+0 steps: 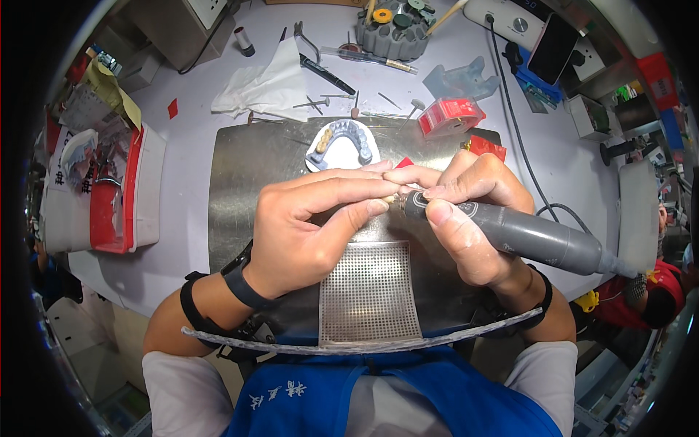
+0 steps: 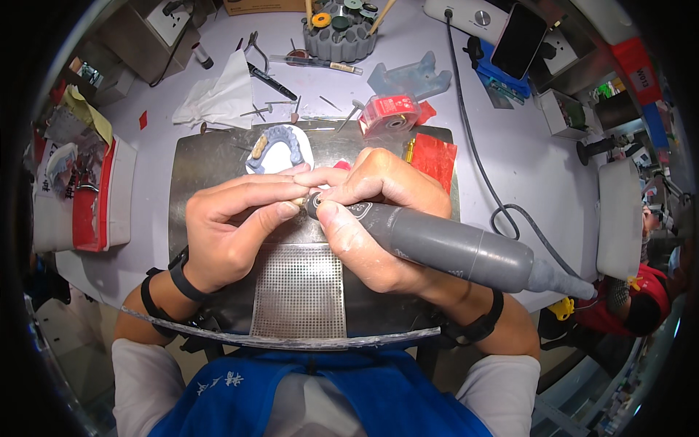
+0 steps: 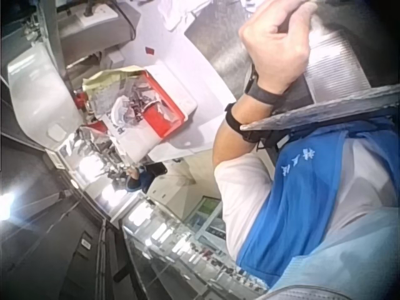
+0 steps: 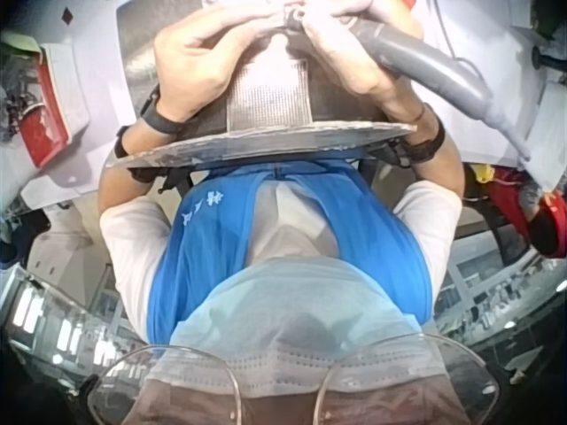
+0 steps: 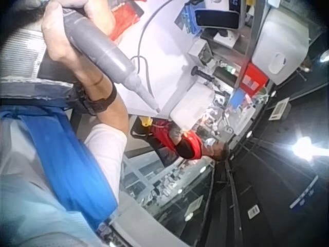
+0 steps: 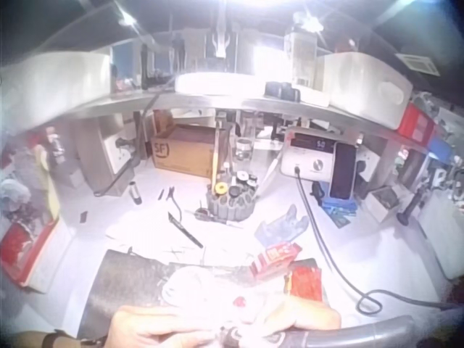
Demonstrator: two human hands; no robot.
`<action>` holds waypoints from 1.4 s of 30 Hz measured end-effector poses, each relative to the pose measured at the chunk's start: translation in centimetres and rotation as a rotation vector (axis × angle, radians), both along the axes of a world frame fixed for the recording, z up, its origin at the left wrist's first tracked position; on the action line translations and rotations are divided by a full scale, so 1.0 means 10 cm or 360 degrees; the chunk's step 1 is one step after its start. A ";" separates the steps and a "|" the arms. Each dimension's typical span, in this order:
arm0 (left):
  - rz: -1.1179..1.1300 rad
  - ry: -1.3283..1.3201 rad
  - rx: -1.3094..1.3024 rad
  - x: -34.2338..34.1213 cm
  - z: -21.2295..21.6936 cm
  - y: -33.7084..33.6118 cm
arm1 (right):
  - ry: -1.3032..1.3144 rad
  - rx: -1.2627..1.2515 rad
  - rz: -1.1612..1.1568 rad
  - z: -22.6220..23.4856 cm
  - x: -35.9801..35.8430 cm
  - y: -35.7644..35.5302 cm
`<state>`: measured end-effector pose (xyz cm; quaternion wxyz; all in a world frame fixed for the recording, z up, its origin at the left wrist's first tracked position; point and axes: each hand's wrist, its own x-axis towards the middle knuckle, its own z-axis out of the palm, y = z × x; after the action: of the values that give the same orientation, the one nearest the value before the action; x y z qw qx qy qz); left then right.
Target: The technician uses a rotary tool to polish and refine the shape of a dental crown mounted on a model.
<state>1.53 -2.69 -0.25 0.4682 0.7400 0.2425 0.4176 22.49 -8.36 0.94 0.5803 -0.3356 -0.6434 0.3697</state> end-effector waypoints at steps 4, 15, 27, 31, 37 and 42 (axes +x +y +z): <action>-0.0002 0.0039 0.0005 -0.01 0.01 -0.01 | -0.0011 0.0003 -0.0058 0.01 -0.03 -0.01; -0.0007 0.0035 -0.0029 -0.01 0.01 0.00 | -0.0205 -0.0087 0.0062 0.07 0.02 -0.02; -0.0014 0.0050 -0.0011 -0.02 0.01 0.00 | -0.0146 -0.0066 0.0044 0.03 0.03 0.00; -0.0024 0.0018 -0.0058 -0.02 -0.01 0.00 | -0.0105 -0.0026 0.0024 0.01 -0.03 0.00; -0.0001 -0.0003 -0.0213 0.03 -0.01 0.02 | 0.0221 -0.0150 -0.0043 -0.06 -0.02 0.07; 0.0055 0.0043 -0.0129 0.01 -0.04 0.03 | 0.0261 -0.0149 -0.0043 -0.10 -0.04 0.11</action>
<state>1.65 -2.44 -0.62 0.4870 0.7217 0.2784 0.4055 22.07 -7.23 -0.05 0.6197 -0.3394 -0.5712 0.4177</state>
